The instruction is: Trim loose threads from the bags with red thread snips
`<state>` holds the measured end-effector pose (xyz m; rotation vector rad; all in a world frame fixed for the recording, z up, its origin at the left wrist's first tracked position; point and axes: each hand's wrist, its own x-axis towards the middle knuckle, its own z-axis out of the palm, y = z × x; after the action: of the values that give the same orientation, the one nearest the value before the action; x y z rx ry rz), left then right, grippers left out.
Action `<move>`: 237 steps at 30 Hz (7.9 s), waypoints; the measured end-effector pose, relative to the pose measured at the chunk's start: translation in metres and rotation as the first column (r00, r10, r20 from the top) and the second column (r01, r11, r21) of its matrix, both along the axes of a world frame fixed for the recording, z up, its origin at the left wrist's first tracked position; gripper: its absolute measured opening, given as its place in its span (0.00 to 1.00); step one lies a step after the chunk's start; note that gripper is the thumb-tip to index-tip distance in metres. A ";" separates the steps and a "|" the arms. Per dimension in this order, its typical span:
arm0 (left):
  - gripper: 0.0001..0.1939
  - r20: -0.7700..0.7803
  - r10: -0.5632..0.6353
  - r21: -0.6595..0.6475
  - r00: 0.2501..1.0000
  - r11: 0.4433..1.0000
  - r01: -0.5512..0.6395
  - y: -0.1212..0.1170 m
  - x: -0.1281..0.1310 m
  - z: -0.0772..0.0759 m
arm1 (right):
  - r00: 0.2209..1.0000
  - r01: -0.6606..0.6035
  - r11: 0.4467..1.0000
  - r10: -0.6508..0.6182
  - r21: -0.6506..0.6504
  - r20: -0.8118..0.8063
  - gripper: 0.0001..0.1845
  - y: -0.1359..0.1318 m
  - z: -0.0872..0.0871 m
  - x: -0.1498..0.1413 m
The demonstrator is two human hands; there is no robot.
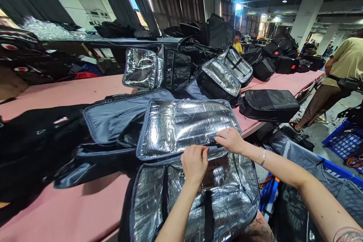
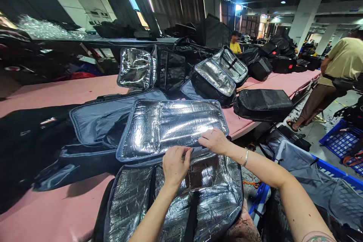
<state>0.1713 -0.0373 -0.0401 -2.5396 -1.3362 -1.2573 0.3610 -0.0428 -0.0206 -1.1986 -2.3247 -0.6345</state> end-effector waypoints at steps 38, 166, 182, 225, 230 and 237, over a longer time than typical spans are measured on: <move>0.14 -0.037 -0.154 0.389 0.987 0.908 0.156 -0.020 -0.074 0.004 | -0.298 -0.569 0.746 -0.579 -0.346 -0.759 0.24 -0.052 -0.023 -0.097; 0.18 0.832 0.455 -0.553 0.319 0.629 0.546 -0.017 -0.011 -0.018 | 0.564 0.108 0.916 -0.376 -0.386 -0.735 0.11 -0.056 -0.024 -0.083; 0.23 0.805 0.497 -0.590 0.323 0.723 0.360 0.003 -0.074 0.006 | 0.696 0.346 0.709 -0.633 -0.614 -0.338 0.05 0.004 0.004 -0.063; 0.09 0.578 0.162 -0.509 0.800 0.837 0.198 -0.012 -0.023 -0.003 | 0.489 0.169 0.859 -0.499 -0.483 -0.715 0.14 -0.037 0.002 -0.045; 0.10 0.556 0.224 -0.508 0.801 0.854 0.114 -0.009 -0.016 -0.004 | 0.598 0.214 0.842 -0.514 -0.496 -0.615 0.10 -0.063 -0.019 -0.056; 0.11 0.548 0.255 -0.525 0.797 0.846 0.091 -0.009 -0.014 -0.003 | 0.665 0.242 0.838 -0.511 -0.490 -0.544 0.07 -0.054 -0.027 -0.071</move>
<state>0.1569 -0.0461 -0.0429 -2.3977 -2.1700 -2.0409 0.2901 -0.0969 -0.0472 -1.7721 -1.6102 0.1577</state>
